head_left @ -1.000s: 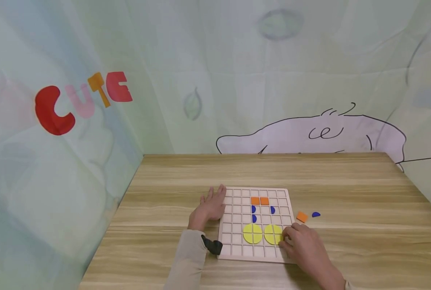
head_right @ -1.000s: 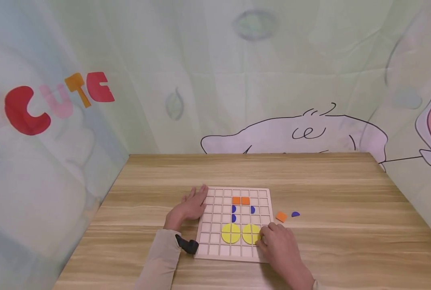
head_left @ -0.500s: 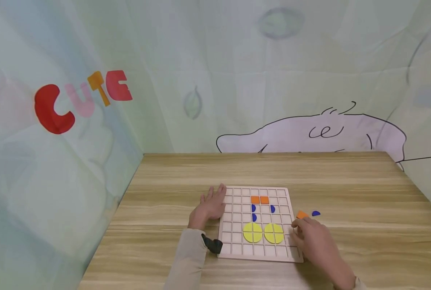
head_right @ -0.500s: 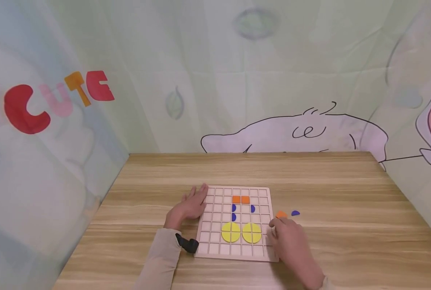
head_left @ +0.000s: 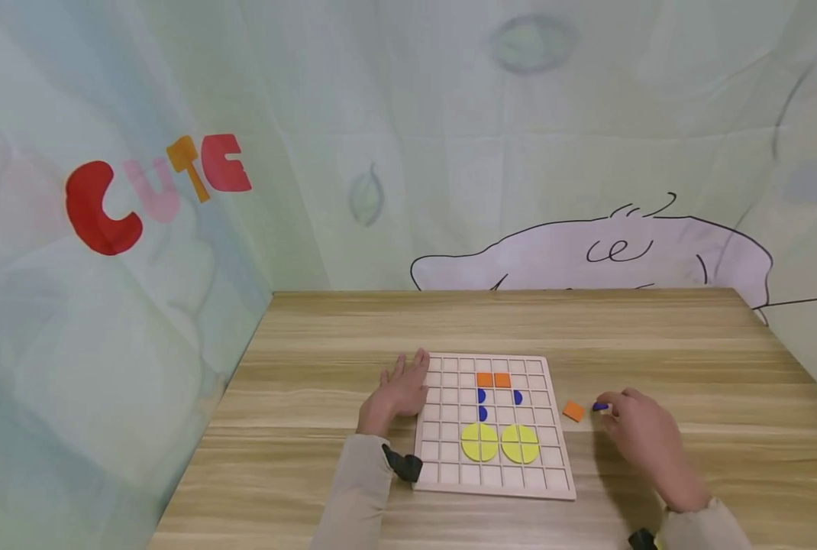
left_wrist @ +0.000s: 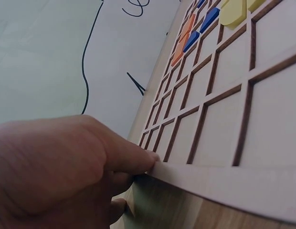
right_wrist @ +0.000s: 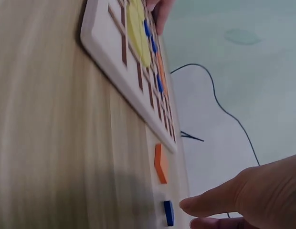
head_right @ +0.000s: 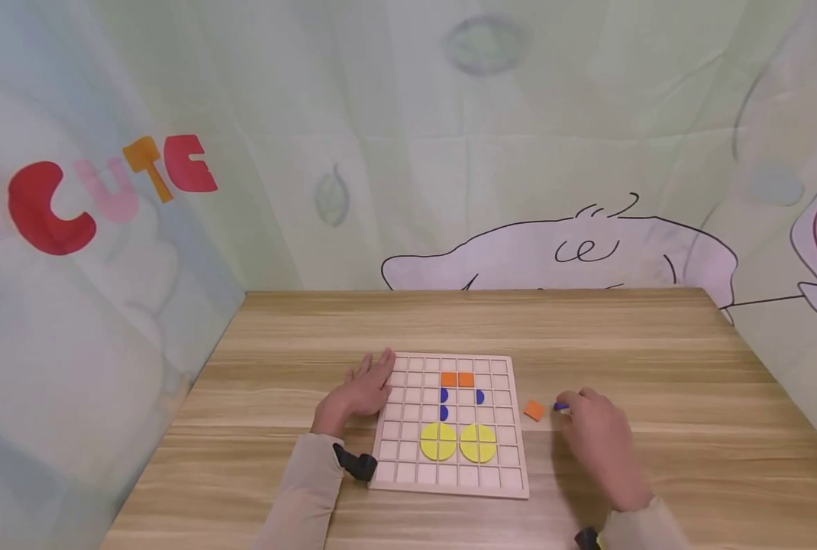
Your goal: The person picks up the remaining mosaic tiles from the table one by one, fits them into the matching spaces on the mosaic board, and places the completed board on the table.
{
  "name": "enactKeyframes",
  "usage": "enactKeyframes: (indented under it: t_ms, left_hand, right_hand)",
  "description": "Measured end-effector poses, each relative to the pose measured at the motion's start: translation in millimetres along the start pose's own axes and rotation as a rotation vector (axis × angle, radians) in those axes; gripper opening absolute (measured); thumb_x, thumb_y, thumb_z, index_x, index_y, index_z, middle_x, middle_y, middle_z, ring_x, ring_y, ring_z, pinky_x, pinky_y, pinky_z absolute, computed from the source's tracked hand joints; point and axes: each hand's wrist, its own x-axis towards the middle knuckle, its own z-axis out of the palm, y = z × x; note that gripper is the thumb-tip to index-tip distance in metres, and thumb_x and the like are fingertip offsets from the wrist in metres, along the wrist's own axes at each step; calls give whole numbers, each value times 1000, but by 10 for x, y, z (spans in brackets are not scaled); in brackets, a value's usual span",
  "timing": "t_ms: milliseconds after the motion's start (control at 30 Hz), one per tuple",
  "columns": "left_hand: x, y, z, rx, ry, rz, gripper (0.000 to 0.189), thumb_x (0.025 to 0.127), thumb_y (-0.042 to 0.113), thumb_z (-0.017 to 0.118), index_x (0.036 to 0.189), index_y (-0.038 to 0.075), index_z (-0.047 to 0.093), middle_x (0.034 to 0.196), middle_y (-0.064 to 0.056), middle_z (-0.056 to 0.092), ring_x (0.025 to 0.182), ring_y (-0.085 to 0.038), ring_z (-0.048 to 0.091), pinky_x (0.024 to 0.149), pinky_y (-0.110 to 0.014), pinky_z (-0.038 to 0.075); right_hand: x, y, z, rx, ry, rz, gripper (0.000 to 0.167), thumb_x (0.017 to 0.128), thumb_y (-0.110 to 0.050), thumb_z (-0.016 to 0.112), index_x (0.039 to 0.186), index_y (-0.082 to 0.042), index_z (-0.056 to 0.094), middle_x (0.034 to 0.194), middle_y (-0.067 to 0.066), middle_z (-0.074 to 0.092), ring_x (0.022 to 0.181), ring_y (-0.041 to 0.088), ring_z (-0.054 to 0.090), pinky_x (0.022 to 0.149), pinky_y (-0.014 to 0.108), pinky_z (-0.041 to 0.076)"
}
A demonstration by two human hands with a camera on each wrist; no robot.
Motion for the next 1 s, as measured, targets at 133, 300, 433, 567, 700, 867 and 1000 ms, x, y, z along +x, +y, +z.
enactKeyframes:
  t_ms: [133, 300, 433, 567, 700, 867, 1000]
  left_hand:
    - [3, -3, 1, 1, 1, -2, 57, 103, 17, 35, 154, 8, 12, 162, -7, 5, 149, -33, -4, 118, -59, -1]
    - [4, -8, 1, -2, -5, 0, 57, 103, 17, 35, 154, 7, 13, 162, -7, 5, 149, -33, -5, 118, -60, -1]
    - [-5, -3, -2, 0, -8, 2, 57, 103, 17, 34, 154, 8, 12, 162, -6, 5, 149, -33, -5, 118, -59, -1]
    - [-11, 3, -7, -2, -5, 3, 56, 103, 17, 34, 154, 8, 12, 162, -6, 5, 149, -33, -5, 118, -60, -1]
    - [-17, 10, -16, -4, -3, 5, 57, 103, 17, 35, 154, 7, 13, 162, -7, 6, 149, -34, -4, 118, -60, 0]
    - [-23, 18, -18, -7, -4, 0, 57, 103, 17, 35, 154, 8, 12, 162, -7, 5, 149, -33, -4, 118, -60, 0]
    - [-16, 15, -14, -7, -2, -2, 57, 103, 16, 35, 154, 7, 13, 162, -7, 6, 149, -33, -4, 118, -59, -1]
  right_hand:
    - [54, 87, 24, -15, -36, -5, 20, 76, 0, 70, 96, -2, 72, 73, 8, 60, 58, 17, 50, 45, 30, 40]
    - [90, 117, 53, -25, -46, -8, 16, 76, -3, 72, 91, -6, 74, 73, 7, 60, 60, 18, 53, 47, 33, 43]
    - [107, 116, 66, -13, -54, 11, 12, 76, -4, 74, 88, -6, 73, 74, 7, 60, 62, 19, 54, 48, 35, 43]
    - [115, 126, 81, -8, -59, 32, 12, 77, -5, 74, 88, -4, 71, 74, 7, 60, 63, 20, 56, 49, 37, 44]
    - [118, 131, 85, -11, -55, 35, 9, 76, -4, 74, 84, -2, 70, 74, 8, 61, 63, 21, 56, 50, 37, 44]
    - [111, 122, 89, -21, -42, 31, 8, 75, -3, 74, 79, -2, 68, 72, 7, 60, 62, 20, 56, 51, 37, 45]
    - [109, 110, 93, -16, -33, 34, 10, 74, -4, 75, 77, -2, 65, 71, 6, 60, 62, 19, 54, 51, 36, 45]
